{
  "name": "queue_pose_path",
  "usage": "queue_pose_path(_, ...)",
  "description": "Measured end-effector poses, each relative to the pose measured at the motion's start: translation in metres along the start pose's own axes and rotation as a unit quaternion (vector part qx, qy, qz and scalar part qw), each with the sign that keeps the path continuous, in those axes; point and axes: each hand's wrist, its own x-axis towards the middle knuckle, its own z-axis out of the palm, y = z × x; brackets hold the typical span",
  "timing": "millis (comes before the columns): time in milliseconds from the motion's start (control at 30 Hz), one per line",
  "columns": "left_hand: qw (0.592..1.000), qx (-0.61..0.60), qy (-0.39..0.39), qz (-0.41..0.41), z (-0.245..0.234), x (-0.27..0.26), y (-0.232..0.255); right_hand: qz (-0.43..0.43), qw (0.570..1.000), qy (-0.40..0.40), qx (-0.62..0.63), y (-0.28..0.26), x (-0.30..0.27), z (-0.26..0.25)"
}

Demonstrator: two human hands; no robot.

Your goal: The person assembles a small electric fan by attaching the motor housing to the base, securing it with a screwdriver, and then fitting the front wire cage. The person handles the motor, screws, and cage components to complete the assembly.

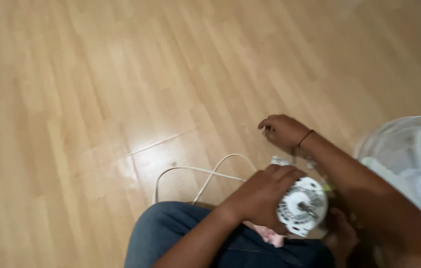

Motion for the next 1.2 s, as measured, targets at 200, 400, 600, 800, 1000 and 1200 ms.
queue_pose_path(200, 0.999, 0.003, -0.018, -0.043, -0.001, 0.006, 0.003, -0.239, 0.960, 0.135, -0.055, 0.014, 0.040, 0.053)
queue_pose_path(400, 0.999, -0.009, -0.020, -0.041, -0.002, 0.006, 0.005, -0.149, 0.974, 0.125, -0.116, 0.030, 0.024, 0.069)
queue_pose_path(600, 1.000, -0.014, -0.015, -0.016, -0.002, 0.007, 0.003, -0.027, 0.964, 0.240, 0.114, 0.002, -0.069, 0.008)
queue_pose_path(800, 0.999, -0.030, -0.001, 0.012, 0.001, 0.004, -0.002, 0.024, 0.931, 0.282, 0.231, -0.069, -0.191, -0.045)
queue_pose_path(1000, 0.999, -0.040, 0.009, 0.005, 0.005, -0.001, -0.004, -0.151, 0.913, 0.378, -0.017, -0.140, -0.239, -0.038)
queue_pose_path(1200, 0.998, -0.052, 0.026, 0.018, 0.008, -0.002, -0.006, -0.006, 0.900, 0.424, -0.103, -0.183, -0.252, -0.008)
